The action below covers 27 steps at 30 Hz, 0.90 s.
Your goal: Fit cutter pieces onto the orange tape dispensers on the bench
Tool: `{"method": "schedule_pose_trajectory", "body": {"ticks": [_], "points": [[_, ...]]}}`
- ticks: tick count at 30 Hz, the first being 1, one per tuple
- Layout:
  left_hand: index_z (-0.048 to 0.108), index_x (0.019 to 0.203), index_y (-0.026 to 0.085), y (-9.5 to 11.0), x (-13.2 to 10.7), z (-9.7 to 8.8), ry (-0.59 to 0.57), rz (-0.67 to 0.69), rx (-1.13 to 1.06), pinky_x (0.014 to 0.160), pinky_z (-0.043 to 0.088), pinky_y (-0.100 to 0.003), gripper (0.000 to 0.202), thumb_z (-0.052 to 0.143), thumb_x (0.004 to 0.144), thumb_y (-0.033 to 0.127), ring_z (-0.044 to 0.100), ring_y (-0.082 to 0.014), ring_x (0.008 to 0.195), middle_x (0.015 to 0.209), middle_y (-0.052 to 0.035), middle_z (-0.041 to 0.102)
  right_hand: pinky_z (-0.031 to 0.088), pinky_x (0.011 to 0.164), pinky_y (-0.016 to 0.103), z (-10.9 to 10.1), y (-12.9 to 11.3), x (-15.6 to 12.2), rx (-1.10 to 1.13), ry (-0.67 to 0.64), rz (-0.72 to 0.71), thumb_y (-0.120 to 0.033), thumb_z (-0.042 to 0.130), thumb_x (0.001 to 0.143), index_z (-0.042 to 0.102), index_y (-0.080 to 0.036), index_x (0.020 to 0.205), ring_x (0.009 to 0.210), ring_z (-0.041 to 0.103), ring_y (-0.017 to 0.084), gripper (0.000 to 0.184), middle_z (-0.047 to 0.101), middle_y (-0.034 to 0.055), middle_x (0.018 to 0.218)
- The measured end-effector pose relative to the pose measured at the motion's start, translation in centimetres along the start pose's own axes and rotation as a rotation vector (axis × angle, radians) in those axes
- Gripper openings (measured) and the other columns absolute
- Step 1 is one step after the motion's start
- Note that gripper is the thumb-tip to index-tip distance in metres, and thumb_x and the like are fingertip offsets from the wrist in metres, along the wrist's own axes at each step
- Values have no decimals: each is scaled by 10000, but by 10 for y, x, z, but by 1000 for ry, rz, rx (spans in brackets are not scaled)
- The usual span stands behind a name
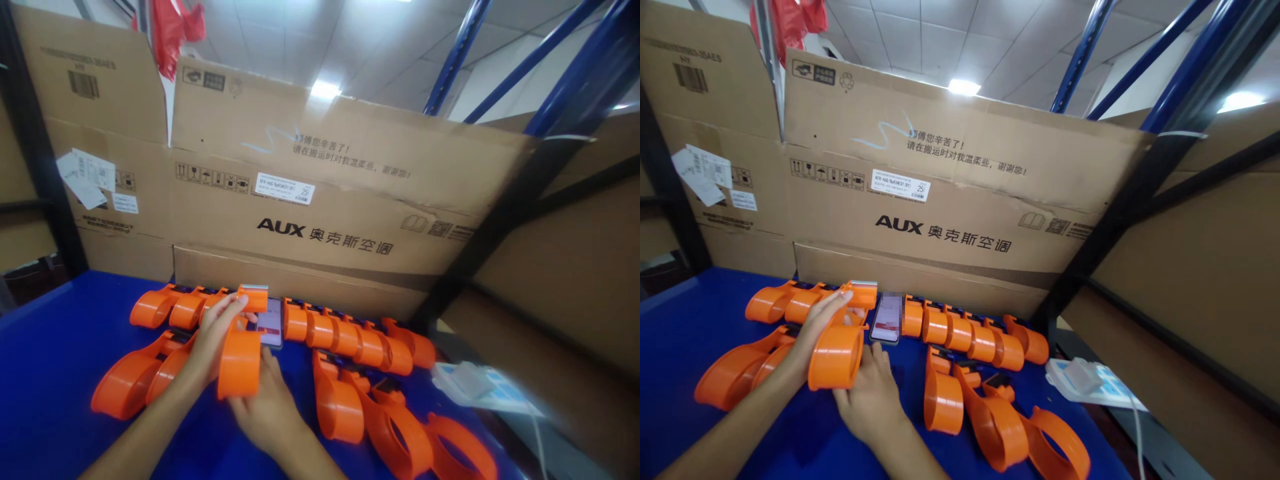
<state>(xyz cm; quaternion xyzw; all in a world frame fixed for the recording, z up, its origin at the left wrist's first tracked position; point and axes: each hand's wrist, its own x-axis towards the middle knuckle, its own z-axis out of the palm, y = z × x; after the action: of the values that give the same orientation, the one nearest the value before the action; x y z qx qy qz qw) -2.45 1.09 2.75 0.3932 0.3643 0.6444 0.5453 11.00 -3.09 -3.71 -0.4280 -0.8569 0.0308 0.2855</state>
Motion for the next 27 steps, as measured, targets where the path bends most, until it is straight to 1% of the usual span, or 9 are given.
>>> {"method": "schedule_pose_trajectory", "body": {"ticks": [4,6,8,10,12,14,18,22,27], "points": [[658,834,167,-3,-5,5,-81,4,37,496,407,-188,360,761,816,511,528,-93,478,629,12,674,535,885,385,-16,14,0,-44,231,144,-78,476,932,639,-224,1170,997,637,262,323,675,114,1081],[651,849,165,-5,-6,6,-112,27,73,511,399,-177,348,743,842,500,528,-83,504,681,-4,700,530,789,349,-30,23,-2,-51,322,220,-135,462,984,610,-228,985,866,642,235,174,665,80,954],[650,910,168,-7,-6,6,-125,30,104,523,398,-177,334,730,862,489,528,-82,518,717,-9,715,516,723,323,-46,33,-5,-13,424,279,-258,514,1019,559,-236,907,767,639,212,123,647,41,850],[649,1000,172,-11,-7,5,-138,18,128,528,396,-181,337,718,879,479,521,-83,520,719,-1,712,505,650,298,-60,39,-7,82,549,345,-336,563,1016,553,-235,974,677,633,191,110,647,10,785],[649,1064,174,-17,-8,6,-171,21,158,538,403,-188,349,715,889,469,522,-90,533,729,1,710,518,627,293,-72,42,-9,193,647,365,-352,604,1000,534,-215,1209,677,660,185,259,716,36,901],[657,1108,172,-24,-10,8,-217,38,190,566,431,-201,362,717,895,458,555,-107,576,764,-9,717,556,706,316,-82,40,-9,240,644,321,-340,635,985,521,-222,1334,780,703,201,386,749,66,1041],[656,1233,177,-35,-16,13,-276,46,206,634,490,-246,441,737,883,433,648,-160,692,862,-40,744,550,926,384,-92,34,-8,228,546,145,-288,638,982,675,-257,1181,1034,699,243,205,737,72,1125],[704,1209,190,-42,-19,17,-305,1,182,659,534,-287,488,807,798,432,712,-233,817,948,-77,772,553,923,414,-93,34,-9,206,507,115,-280,636,977,701,-262,1189,1035,669,256,222,691,85,1103],[721,1190,189,-38,-14,24,-209,-19,139,637,548,-313,549,835,729,463,724,-264,781,814,-66,762,555,899,419,-90,35,-9,199,459,133,-291,612,989,695,-267,1224,1003,657,264,250,687,90,1070]]}}
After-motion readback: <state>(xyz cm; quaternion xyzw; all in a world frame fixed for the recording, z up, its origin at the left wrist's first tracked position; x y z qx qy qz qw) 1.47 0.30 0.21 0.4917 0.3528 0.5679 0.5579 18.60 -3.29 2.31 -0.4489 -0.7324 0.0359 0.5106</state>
